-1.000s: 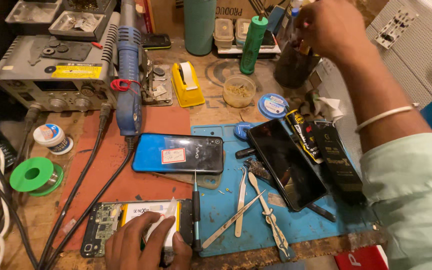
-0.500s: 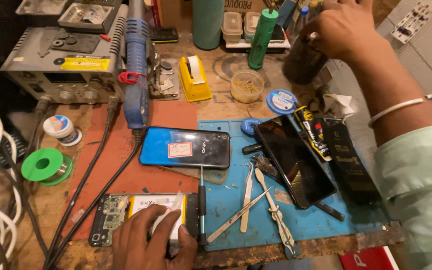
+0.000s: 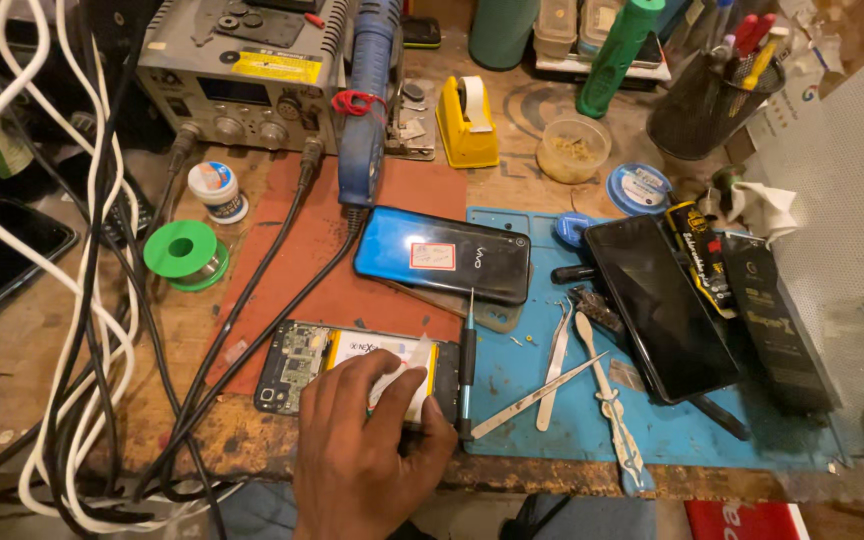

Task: The person assembles a small feature phone by inserting the battery and closing the back cover. They then handle several smartphones, removing a case from one, connecting a charging cable to another, and using a screwdriver to work on the back of a disassembled phone.

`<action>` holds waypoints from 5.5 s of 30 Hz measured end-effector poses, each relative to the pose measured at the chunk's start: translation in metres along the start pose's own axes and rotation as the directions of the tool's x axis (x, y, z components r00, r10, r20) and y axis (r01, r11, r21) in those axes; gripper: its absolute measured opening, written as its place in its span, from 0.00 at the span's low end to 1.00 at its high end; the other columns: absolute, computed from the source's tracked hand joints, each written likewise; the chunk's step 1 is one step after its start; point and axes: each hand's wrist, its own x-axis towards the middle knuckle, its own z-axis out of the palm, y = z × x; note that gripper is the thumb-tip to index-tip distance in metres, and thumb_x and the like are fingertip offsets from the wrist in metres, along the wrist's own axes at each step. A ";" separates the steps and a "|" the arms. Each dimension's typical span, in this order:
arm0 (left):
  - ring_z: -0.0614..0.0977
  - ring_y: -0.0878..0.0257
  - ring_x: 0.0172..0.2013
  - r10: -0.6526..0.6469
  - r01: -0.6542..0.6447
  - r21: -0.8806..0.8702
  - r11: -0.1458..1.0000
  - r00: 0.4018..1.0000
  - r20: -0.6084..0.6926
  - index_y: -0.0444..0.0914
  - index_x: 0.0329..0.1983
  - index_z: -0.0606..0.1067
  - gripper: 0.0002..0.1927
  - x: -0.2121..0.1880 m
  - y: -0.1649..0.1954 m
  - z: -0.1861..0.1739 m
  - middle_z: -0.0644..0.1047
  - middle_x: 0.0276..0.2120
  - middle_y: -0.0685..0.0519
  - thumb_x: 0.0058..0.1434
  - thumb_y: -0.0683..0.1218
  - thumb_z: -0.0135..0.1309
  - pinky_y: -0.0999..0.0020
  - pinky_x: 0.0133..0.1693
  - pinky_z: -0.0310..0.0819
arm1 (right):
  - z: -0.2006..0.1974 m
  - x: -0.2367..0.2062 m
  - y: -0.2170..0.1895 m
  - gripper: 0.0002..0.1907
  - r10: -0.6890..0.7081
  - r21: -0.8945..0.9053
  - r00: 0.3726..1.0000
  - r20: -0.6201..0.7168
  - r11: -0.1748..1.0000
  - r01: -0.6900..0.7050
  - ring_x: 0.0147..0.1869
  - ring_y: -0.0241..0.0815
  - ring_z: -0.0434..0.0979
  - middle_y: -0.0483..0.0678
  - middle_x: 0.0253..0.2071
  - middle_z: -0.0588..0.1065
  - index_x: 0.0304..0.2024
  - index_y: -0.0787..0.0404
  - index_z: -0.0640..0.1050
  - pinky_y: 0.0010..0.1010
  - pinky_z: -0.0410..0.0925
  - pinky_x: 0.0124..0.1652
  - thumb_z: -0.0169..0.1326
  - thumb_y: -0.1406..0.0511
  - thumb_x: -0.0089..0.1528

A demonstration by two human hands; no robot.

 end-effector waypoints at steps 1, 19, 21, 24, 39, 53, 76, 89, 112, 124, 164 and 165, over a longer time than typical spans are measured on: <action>0.79 0.49 0.46 -0.001 0.001 -0.004 1.000 1.000 -0.002 0.36 0.41 0.79 0.15 -0.001 0.000 0.000 0.76 0.44 0.47 0.50 0.44 0.63 0.52 0.47 0.70 | -0.002 -0.021 -0.020 0.12 0.015 0.113 1.000 -0.015 0.994 -0.013 0.42 0.42 0.81 0.53 0.39 0.79 0.46 0.62 0.77 0.33 0.74 0.41 0.58 0.63 0.63; 0.74 0.47 0.53 0.032 -0.032 -0.005 0.999 0.998 0.061 0.36 0.46 0.75 0.31 -0.004 -0.003 -0.005 0.72 0.50 0.45 0.53 0.63 0.69 0.49 0.51 0.66 | 0.020 -0.214 -0.179 0.16 0.050 0.269 0.997 0.062 0.961 -0.065 0.48 0.38 0.83 0.54 0.46 0.81 0.53 0.71 0.77 0.27 0.77 0.50 0.63 0.77 0.63; 0.74 0.47 0.53 0.033 -0.032 -0.006 0.999 0.998 0.057 0.36 0.46 0.76 0.31 -0.004 -0.003 -0.005 0.72 0.51 0.45 0.52 0.62 0.69 0.48 0.52 0.66 | 0.026 -0.216 -0.176 0.16 0.090 0.362 0.995 0.053 0.926 -0.103 0.47 0.35 0.84 0.53 0.46 0.81 0.55 0.71 0.75 0.24 0.77 0.49 0.63 0.76 0.65; 0.74 0.48 0.53 0.027 -0.027 0.000 1.000 0.998 0.053 0.36 0.47 0.76 0.30 -0.005 -0.003 -0.005 0.72 0.50 0.45 0.52 0.61 0.70 0.49 0.53 0.67 | 0.031 -0.217 -0.174 0.16 0.168 0.367 0.984 0.053 0.914 -0.175 0.45 0.35 0.83 0.53 0.43 0.80 0.52 0.71 0.74 0.24 0.77 0.45 0.62 0.76 0.62; 0.75 0.48 0.52 -0.001 0.003 -0.028 1.000 0.997 0.079 0.35 0.45 0.76 0.30 -0.005 -0.006 -0.005 0.72 0.49 0.46 0.51 0.60 0.71 0.49 0.53 0.68 | 0.036 -0.219 -0.176 0.14 0.071 0.339 0.997 0.013 0.938 -0.072 0.51 0.40 0.83 0.58 0.48 0.79 0.51 0.74 0.74 0.27 0.78 0.51 0.61 0.78 0.64; 0.75 0.48 0.52 0.000 0.002 -0.030 1.000 0.997 0.077 0.35 0.45 0.76 0.30 -0.004 -0.006 -0.005 0.72 0.49 0.45 0.51 0.60 0.71 0.49 0.53 0.68 | 0.041 -0.222 -0.171 0.14 0.048 0.351 0.999 -0.007 0.935 -0.043 0.49 0.39 0.83 0.58 0.50 0.79 0.52 0.74 0.74 0.27 0.78 0.51 0.62 0.79 0.65; 0.75 0.48 0.54 0.015 -0.013 -0.031 0.999 0.997 0.071 0.35 0.47 0.75 0.31 -0.008 -0.008 -0.004 0.71 0.50 0.45 0.52 0.60 0.71 0.49 0.54 0.67 | 0.057 -0.233 -0.158 0.26 0.039 0.456 0.992 0.120 0.886 -0.090 0.54 0.40 0.82 0.56 0.53 0.76 0.62 0.69 0.65 0.28 0.77 0.54 0.62 0.79 0.66; 0.75 0.48 0.55 0.022 -0.019 -0.047 0.999 0.997 0.075 0.36 0.49 0.75 0.29 -0.012 -0.012 -0.004 0.71 0.52 0.46 0.54 0.59 0.71 0.49 0.56 0.67 | 0.074 -0.238 -0.156 0.35 -0.039 0.495 0.985 0.167 0.867 -0.050 0.48 0.38 0.80 0.56 0.56 0.70 0.64 0.64 0.60 0.25 0.76 0.46 0.64 0.80 0.62; 0.75 0.49 0.55 0.009 -0.006 -0.052 0.999 0.997 0.073 0.35 0.47 0.76 0.25 -0.014 -0.013 -0.003 0.72 0.52 0.45 0.57 0.55 0.68 0.51 0.56 0.67 | 0.072 -0.244 -0.150 0.35 -0.128 0.526 0.964 0.234 0.850 -0.015 0.55 0.45 0.84 0.50 0.60 0.71 0.68 0.62 0.56 0.32 0.77 0.54 0.61 0.83 0.69; 0.75 0.48 0.55 0.014 -0.011 -0.041 0.999 0.998 0.062 0.34 0.46 0.77 0.23 -0.015 -0.014 -0.002 0.72 0.51 0.46 0.59 0.55 0.66 0.51 0.57 0.68 | 0.073 -0.240 -0.153 0.39 -0.004 0.493 0.974 0.227 0.863 -0.111 0.51 0.46 0.80 0.51 0.54 0.70 0.67 0.62 0.55 0.34 0.77 0.48 0.61 0.81 0.60; 0.76 0.49 0.53 0.004 -0.002 -0.033 0.999 0.999 0.054 0.35 0.45 0.78 0.21 -0.012 -0.012 -0.002 0.72 0.50 0.46 0.57 0.54 0.65 0.52 0.55 0.68 | 0.076 -0.257 -0.136 0.34 -0.110 0.446 0.990 0.093 0.893 0.057 0.57 0.47 0.77 0.48 0.67 0.59 0.71 0.62 0.56 0.31 0.73 0.58 0.61 0.78 0.71; 0.76 0.49 0.53 0.002 -0.001 -0.027 1.000 0.998 0.056 0.35 0.45 0.78 0.20 -0.012 -0.012 -0.002 0.72 0.50 0.46 0.57 0.53 0.65 0.52 0.55 0.68 | 0.075 -0.258 -0.137 0.32 -0.093 0.468 0.991 0.096 0.883 0.037 0.57 0.46 0.78 0.47 0.68 0.58 0.71 0.62 0.56 0.31 0.73 0.59 0.58 0.80 0.72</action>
